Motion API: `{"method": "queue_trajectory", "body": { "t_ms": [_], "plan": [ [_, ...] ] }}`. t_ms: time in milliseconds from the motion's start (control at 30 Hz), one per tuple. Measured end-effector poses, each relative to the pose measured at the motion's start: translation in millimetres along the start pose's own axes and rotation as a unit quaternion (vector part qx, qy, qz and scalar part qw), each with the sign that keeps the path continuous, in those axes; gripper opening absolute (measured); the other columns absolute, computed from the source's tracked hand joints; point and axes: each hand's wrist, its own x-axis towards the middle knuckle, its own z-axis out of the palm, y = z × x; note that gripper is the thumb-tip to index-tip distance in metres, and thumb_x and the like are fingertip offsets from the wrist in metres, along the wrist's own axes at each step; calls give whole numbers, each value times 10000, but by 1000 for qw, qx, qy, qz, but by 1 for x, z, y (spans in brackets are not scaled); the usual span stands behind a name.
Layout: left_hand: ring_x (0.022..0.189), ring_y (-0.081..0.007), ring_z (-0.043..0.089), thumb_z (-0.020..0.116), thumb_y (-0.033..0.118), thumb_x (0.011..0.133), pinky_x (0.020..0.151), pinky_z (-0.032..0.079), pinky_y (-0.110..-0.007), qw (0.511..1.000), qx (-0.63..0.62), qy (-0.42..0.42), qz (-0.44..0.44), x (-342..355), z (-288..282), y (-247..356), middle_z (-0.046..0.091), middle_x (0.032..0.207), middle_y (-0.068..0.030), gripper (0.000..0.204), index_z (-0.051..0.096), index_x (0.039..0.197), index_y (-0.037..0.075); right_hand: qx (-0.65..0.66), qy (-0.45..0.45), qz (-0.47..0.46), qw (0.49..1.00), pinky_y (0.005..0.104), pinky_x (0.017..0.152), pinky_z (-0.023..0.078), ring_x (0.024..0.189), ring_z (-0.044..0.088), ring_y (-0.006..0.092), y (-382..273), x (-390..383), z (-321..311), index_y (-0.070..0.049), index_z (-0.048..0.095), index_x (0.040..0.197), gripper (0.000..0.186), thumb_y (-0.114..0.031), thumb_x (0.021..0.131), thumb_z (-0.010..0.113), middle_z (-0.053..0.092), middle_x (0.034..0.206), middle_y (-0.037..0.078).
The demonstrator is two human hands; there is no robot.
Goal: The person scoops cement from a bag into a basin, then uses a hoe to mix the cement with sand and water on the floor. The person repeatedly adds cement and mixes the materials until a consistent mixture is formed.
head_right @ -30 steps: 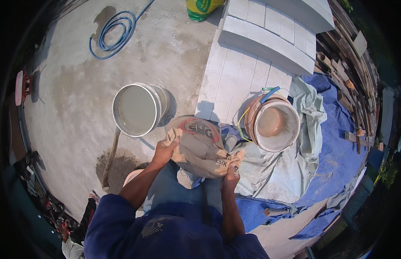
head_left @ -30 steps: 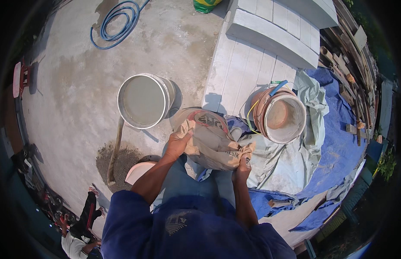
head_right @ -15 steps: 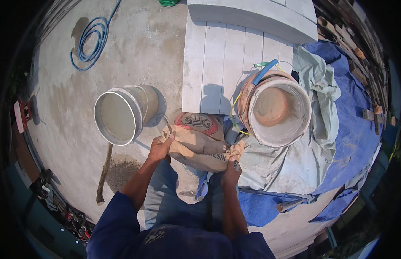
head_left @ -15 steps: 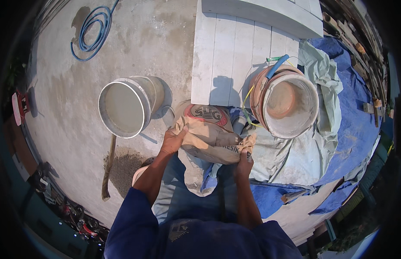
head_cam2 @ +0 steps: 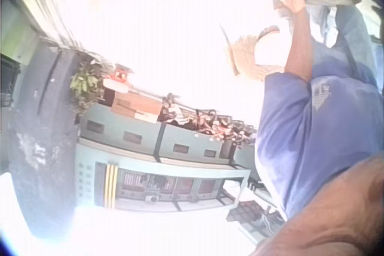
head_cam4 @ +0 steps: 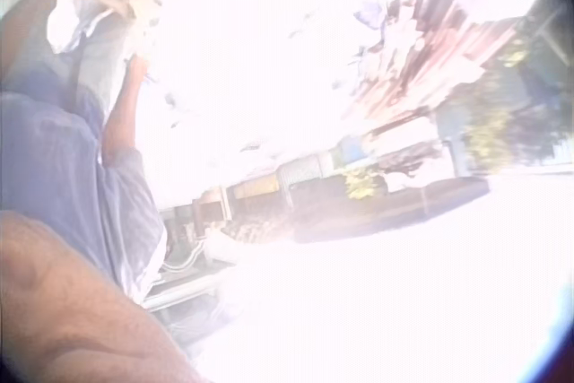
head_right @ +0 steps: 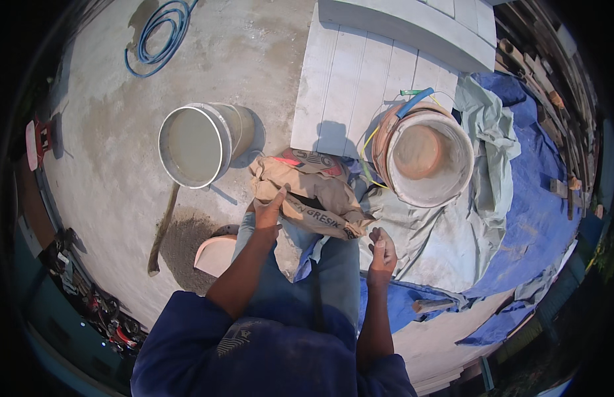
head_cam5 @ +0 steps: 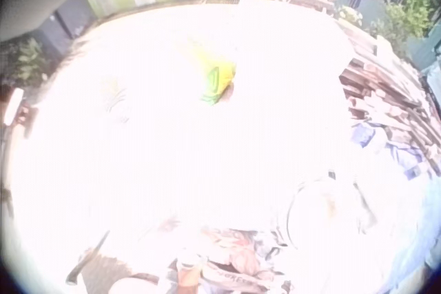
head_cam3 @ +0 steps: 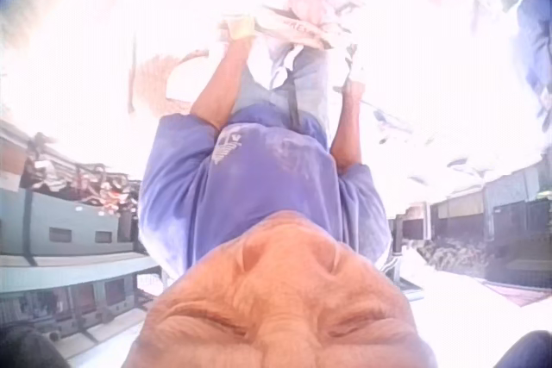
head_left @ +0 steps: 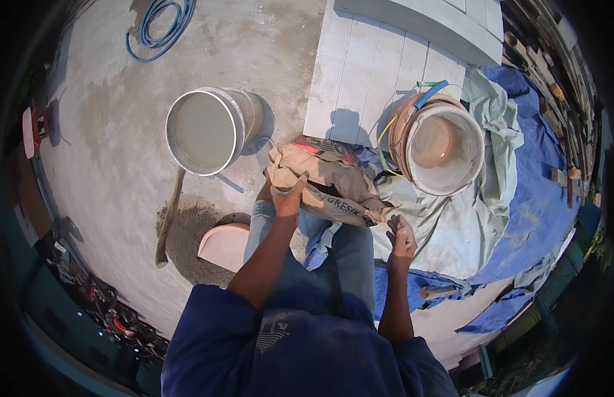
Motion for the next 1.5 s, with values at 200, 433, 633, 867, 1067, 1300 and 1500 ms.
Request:
{"method": "queue_trajectory", "body": {
  "t_ms": [200,433,633,867,1067,1300,1500],
  "plan": [
    [921,-305,685,691,66,755,701,583,-407,955,292,35,-26,20,-60,-51,658,1116,-170,550,505,1266,-19,-329,-192,-144,913,391,929,497,1098,644,338,-62,103,64,73,543,1302,697,-384,819,751,642,1193,263],
    [910,-250,687,579,-27,791,759,558,-348,975,219,-39,21,-68,-110,-41,685,1057,-180,521,503,1306,-24,-566,-268,-187,757,476,806,518,938,661,401,-40,121,83,-56,638,987,281,-232,775,694,691,956,212],
    [907,-251,687,558,-30,817,739,567,-364,964,252,-66,45,-103,-121,-23,676,1081,-198,536,455,1342,-52,-549,-248,-328,728,507,725,493,848,644,423,-56,61,46,-72,648,923,167,-173,789,645,663,837,223],
    [1097,-317,619,594,434,952,905,534,-444,945,-276,-131,-117,-93,-269,-76,538,1325,-205,834,172,1505,-27,-420,-220,-311,823,373,712,513,776,684,296,-41,32,41,-8,662,1081,210,-125,906,657,701,866,185],
    [1130,-399,579,516,697,889,926,501,-546,810,-582,4,-67,-44,-447,-24,467,1335,-256,1070,75,1490,-70,-343,-4,-236,909,318,829,507,966,596,211,-3,-58,-51,37,539,1232,492,127,752,474,605,1076,144],
    [758,-259,622,690,289,868,688,541,-411,852,-488,-129,-140,39,-526,74,603,933,-180,499,459,1162,-43,-301,45,-207,930,249,536,484,692,596,155,36,-174,-40,10,526,1187,467,90,760,354,591,953,133],
    [585,-154,563,661,98,812,540,492,-303,896,-383,-157,-158,-17,-557,121,573,681,-48,125,553,864,65,-267,-57,-151,950,254,565,496,662,614,121,3,-258,66,-16,539,1238,289,-44,953,496,634,934,70]
  ]
}}
